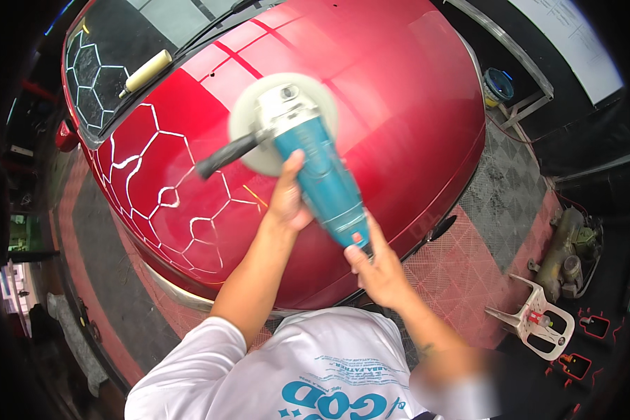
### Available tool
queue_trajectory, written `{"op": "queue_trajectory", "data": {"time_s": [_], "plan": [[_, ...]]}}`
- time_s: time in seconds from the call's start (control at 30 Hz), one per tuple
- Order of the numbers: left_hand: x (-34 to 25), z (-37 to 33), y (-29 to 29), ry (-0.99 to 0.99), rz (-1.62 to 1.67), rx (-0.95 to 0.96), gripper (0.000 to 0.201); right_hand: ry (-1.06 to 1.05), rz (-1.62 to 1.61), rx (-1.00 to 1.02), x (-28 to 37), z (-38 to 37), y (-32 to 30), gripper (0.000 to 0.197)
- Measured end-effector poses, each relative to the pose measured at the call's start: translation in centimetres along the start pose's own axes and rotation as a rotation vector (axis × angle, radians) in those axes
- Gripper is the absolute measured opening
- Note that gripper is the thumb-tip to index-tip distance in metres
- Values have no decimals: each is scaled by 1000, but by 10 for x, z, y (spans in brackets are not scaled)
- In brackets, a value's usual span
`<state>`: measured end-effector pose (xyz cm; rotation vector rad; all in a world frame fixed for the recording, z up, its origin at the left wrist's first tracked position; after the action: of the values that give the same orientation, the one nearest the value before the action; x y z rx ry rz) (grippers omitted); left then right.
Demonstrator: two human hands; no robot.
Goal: The person applies a white compound to the hood of a red car and then uses a teal electric polisher with a white pad to buff the surface. The person moves the polisher in circular and sweeping motions across the hood, covering multiple areas.
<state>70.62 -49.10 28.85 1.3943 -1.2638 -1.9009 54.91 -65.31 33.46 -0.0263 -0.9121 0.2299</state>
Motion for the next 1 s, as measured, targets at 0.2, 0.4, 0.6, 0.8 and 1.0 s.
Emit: {"op": "queue_trajectory", "data": {"time_s": [0.2,0.4,0.6,0.8,1.0], "plan": [[48,-16,35,-120,-96,-43,57,10,-285,69,-38,18,-34,80],[35,66,18,-100,-169,-161,59,-57,-317,222,-72,43,-2,89],[-24,171,15,-220,-717,-288,59,8,-147,294,-75,62,32,93],[-166,282,96,768,-2443,-341,38,-77,144,309,-55,73,65,96],[-200,328,-20,-39,-1960,-455,39,-186,310,424,-65,70,103,99]]}}
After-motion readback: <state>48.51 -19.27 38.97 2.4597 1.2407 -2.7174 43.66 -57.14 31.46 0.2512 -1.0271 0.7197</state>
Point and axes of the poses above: each hand's wrist, its own z-axis away from the middle knuckle, its own y-axis out of the palm, x = y × z, the point moved 5 cm from there along -z, towards the middle knuckle, and after that the axes turned 8 degrees about y, right-handed, at the moved point
